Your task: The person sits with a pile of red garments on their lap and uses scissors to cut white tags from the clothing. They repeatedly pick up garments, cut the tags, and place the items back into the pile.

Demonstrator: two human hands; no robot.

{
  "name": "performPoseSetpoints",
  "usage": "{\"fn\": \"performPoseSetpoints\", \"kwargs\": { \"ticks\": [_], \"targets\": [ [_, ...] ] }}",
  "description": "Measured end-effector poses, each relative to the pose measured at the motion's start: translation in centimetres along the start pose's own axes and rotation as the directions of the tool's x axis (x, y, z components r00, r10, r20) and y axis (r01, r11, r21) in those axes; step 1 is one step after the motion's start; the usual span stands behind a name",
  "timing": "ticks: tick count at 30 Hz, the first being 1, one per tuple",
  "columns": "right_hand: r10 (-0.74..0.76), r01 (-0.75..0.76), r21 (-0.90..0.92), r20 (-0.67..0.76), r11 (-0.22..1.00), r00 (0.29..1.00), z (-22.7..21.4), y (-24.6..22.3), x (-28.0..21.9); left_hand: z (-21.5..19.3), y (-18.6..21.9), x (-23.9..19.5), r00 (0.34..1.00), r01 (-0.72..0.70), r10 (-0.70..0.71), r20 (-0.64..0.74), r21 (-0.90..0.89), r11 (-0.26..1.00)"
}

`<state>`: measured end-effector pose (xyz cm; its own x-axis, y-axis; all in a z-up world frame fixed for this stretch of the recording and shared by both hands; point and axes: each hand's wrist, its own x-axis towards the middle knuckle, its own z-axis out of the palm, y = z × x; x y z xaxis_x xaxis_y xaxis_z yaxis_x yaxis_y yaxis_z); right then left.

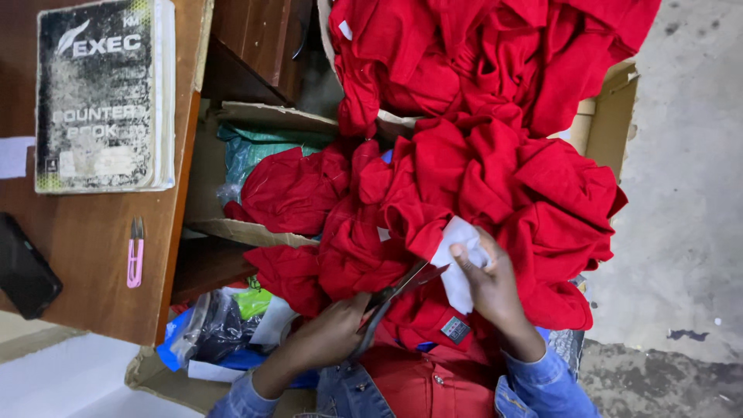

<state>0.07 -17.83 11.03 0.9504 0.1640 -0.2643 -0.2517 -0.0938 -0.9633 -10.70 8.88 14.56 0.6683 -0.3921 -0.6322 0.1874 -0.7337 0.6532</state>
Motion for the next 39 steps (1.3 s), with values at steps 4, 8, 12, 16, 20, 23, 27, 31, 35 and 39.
{"fn": "performPoseSetpoints", "kwargs": {
  "ticks": [4, 8, 12, 16, 20, 23, 27, 31, 35, 39],
  "targets": [
    [-0.064, 0.067, -0.053, 0.044, 0.996, 0.997, 1.4, -0.1, -1.1, 0.9, 1.5, 0.8, 0.993, 0.043, -0.05, -0.108, -0.067, 0.997],
    [-0.203, 0.209, -0.176, 0.049, 0.962, 0.978, 1.5, -1.1, -1.6, 1.3, 2.2, 0.5, 0.971, 0.089, -0.114, -0.211, -0.128, 0.988],
    [-0.243, 0.25, -0.126, 0.068, 0.96, 0.968, 1.7, -1.3, -2.1, 1.2, 2.6, 0.1, 0.972, 0.05, -0.07, -0.225, -0.093, 0.994],
    [-0.234, 0.239, -0.148, 0.051, 0.96, 0.971, 1.8, -1.2, -2.4, 0.7, 3.3, -0.5, 0.976, 0.084, -0.109, -0.191, -0.132, 0.988],
    [-0.236, 0.235, -0.186, 0.018, 0.954, 0.972, 1.9, -1.2, -2.6, 0.8, 3.1, -0.6, 0.986, 0.046, -0.063, -0.154, -0.11, 0.993],
    [-0.244, 0.245, -0.193, 0.029, 0.95, 0.969, 2.2, -1.5, -2.7, 2.3, 1.8, -0.1, 0.943, -0.137, 0.096, -0.319, -0.107, 0.985],
    [-0.223, 0.221, -0.205, 0.013, 0.954, 0.975, 2.0, -1.2, -2.9, 2.0, 2.5, -0.3, 0.957, -0.067, 0.029, -0.287, -0.124, 0.99],
    [-0.262, 0.264, -0.242, 0.039, 0.934, 0.964, 1.6, 0.2, -3.0, 1.5, 2.9, -0.4, 0.973, -0.003, -0.031, -0.229, -0.147, 0.989],
    [-0.331, 0.342, -0.214, 0.087, 0.915, 0.94, 2.1, -2.7, -3.0, 1.3, 3.0, -0.3, 0.974, -0.008, -0.028, -0.223, -0.157, 0.988],
    [-0.303, 0.32, -0.248, 0.105, 0.914, 0.947, 1.7, -0.8, -3.6, 1.2, 3.1, -0.3, 0.975, -0.009, -0.028, -0.218, -0.167, 0.986]
  ]
}}
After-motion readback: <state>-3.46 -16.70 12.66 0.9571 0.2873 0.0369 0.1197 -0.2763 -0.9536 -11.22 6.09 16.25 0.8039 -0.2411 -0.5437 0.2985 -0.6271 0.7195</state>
